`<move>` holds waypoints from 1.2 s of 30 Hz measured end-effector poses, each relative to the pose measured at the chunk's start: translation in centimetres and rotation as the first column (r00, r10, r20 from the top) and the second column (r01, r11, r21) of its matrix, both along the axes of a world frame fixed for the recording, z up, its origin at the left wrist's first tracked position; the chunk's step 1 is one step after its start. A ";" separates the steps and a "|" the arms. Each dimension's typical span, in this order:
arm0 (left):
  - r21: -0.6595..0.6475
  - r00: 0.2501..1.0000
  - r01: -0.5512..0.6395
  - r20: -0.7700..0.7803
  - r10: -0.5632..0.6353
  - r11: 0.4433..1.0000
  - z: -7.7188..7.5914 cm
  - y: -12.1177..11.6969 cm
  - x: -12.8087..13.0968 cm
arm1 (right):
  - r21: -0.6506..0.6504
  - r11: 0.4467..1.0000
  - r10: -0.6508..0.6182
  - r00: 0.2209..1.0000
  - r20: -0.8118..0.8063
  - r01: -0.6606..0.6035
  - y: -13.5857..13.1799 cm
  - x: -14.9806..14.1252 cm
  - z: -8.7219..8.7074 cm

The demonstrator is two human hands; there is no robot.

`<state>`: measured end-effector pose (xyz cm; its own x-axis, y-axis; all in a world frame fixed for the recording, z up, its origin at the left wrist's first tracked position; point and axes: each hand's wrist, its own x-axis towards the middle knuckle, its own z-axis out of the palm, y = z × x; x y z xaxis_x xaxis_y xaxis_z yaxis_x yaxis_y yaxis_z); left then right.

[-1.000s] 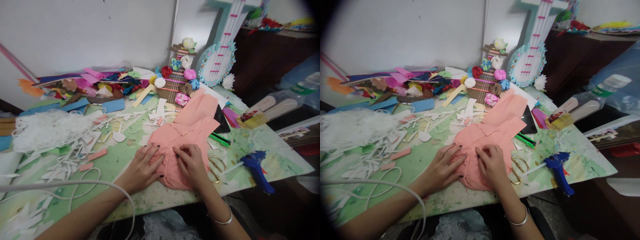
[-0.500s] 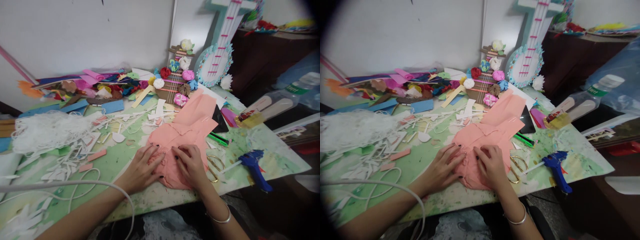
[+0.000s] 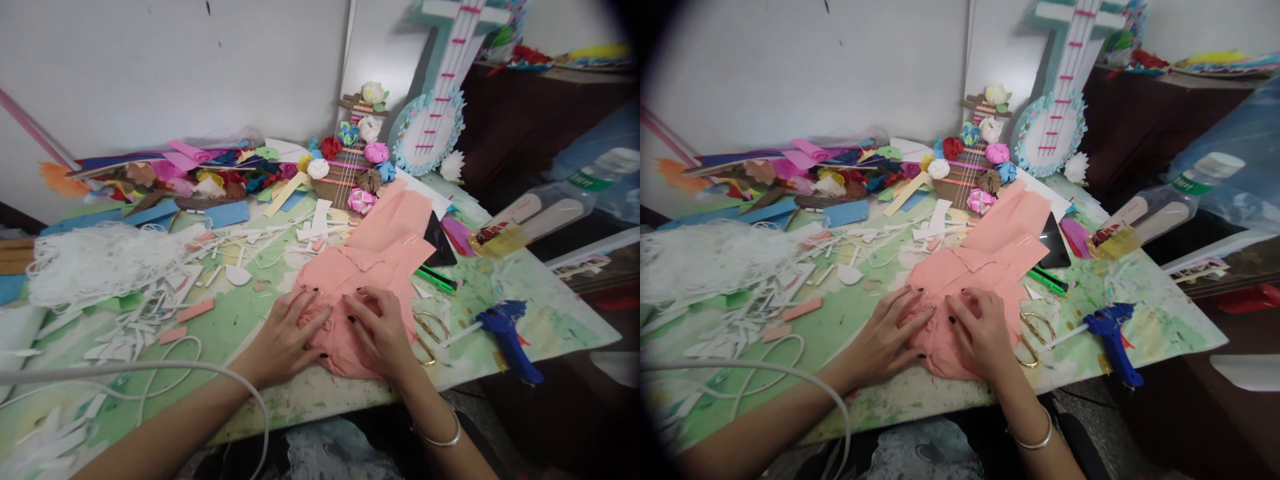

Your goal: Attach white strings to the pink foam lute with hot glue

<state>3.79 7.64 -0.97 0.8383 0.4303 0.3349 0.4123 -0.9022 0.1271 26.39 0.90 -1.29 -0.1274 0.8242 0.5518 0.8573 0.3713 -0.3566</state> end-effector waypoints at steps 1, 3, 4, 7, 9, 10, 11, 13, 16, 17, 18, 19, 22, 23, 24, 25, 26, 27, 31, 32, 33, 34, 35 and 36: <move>-0.006 1.000 -0.002 -0.001 0.002 1.000 0.0 0.0 0.0 | 0.005 1.000 0.007 0.999 -0.035 -0.007 -0.1 0.0 0.0; -0.018 1.000 -0.005 -0.009 0.005 1.000 0.0 0.0 0.0 | 0.011 1.000 0.015 0.994 -0.106 -0.014 -0.2 0.1 0.0; -0.022 1.000 -0.004 -0.012 0.004 1.000 0.0 0.1 0.0 | 0.018 1.000 0.003 0.990 -0.143 -0.001 -0.2 0.1 0.0; -0.020 1.000 0.007 -0.003 -0.008 1.000 0.1 0.0 -0.1 | 0.087 0.979 -0.152 0.948 -0.281 0.183 -0.4 0.4 0.2; -0.017 0.999 0.025 0.025 -0.025 1.000 0.1 0.0 -0.1 | 0.129 0.916 -0.311 0.875 -0.372 0.380 -0.5 1.1 0.3; -0.018 0.998 0.038 0.047 -0.037 0.999 0.1 0.0 -0.1 | 0.124 0.876 -0.381 0.828 -0.411 0.465 -0.7 1.6 0.2; -0.019 0.996 0.052 0.077 -0.050 0.998 0.1 -0.1 -0.1 | 0.090 0.841 -0.444 0.775 -0.450 0.534 -0.9 2.2 0.1; -0.028 0.983 0.078 0.171 -0.072 0.997 0.0 -0.1 -0.1 | -0.048 0.794 -0.541 0.669 -0.510 0.606 -1.4 3.4 -0.3; -0.045 0.916 0.068 0.400 -0.044 0.997 -0.3 -0.2 -0.2 | -0.269 0.769 -0.613 0.552 -0.565 0.580 -2.0 5.1 -1.0; -0.047 0.880 0.050 0.474 -0.022 0.998 -0.4 -0.1 -0.3 | -0.321 0.774 -0.617 0.535 -0.577 0.546 -2.0 5.5 -1.1; -0.046 0.848 0.030 0.530 -0.001 0.998 -0.4 -0.1 -0.4 | -0.363 0.780 -0.616 0.523 -0.589 0.509 -2.0 5.8 -1.2; -0.046 0.825 0.013 0.564 0.015 0.999 -0.4 0.0 -0.5 | -0.403 0.785 -0.614 0.508 -0.604 0.470 -1.9 6.1 -1.2; -0.060 0.815 -0.010 0.577 0.042 0.998 -0.4 0.5 -0.9 | -0.466 0.805 -0.593 0.451 -0.667 0.369 -1.2 6.6 -0.6; -0.066 0.816 -0.012 0.577 0.048 0.998 -0.4 0.7 -1.0 | -0.473 0.812 -0.583 0.428 -0.691 0.341 -0.9 6.8 -0.3; -0.070 0.812 -0.013 0.582 0.051 0.997 -0.4 0.9 -1.2 | -0.482 0.818 -0.574 0.405 -0.712 0.313 -0.6 6.9 0.0; -0.071 0.808 -0.011 0.586 0.051 0.997 -0.4 1.0 -1.3 | -0.493 0.822 -0.569 0.382 -0.728 0.285 -0.3 6.9 0.3; -0.068 0.806 -0.009 0.590 0.048 0.998 -0.3 1.1 -1.4 | -0.506 0.823 -0.568 0.361 -0.739 0.257 -0.1 7.0 0.6; -0.063 0.805 -0.008 0.592 0.044 0.998 -0.2 1.2 -1.5 | -0.520 0.822 -0.570 0.343 -0.747 0.233 0.1 7.0 0.8; -0.059 0.796 -0.067 0.599 0.089 0.996 0.3 1.3 -1.8 | -0.525 0.826 -0.563 0.283 -0.777 0.205 0.8 6.7 1.4; -0.066 0.786 -0.090 0.609 0.112 0.994 0.5 1.2 -1.9 | -0.514 0.832 -0.555 0.269 -0.788 0.210 1.0 6.6 1.6; -0.078 0.775 -0.111 0.617 0.135 0.991 0.6 1.2 -1.9 | -0.502 0.838 -0.543 0.254 -0.800 0.213 1.1 6.4 1.8; -0.089 0.766 -0.124 0.625 0.153 0.988 0.7 1.2 -1.9 | -0.488 0.847 -0.529 0.239 -0.814 0.213 1.2 6.1 2.1; -0.097 0.758 -0.132 0.632 0.164 0.986 0.6 1.2 -1.9 | -0.474 0.856 -0.513 0.224 -0.829 0.208 1.4 5.9 2.3; -0.103 0.755 -0.134 0.634 0.169 0.986 0.6 1.2 -1.9 | -0.459 0.866 -0.495 0.210 -0.843 0.200 1.6 5.7 2.7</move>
<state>1.85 8.83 -0.38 0.3597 0.5632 0.7440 0.3507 -0.8205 0.4515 32.07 2.45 1.37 0.6660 0.7368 -0.1159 -0.0870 -0.0776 -0.9932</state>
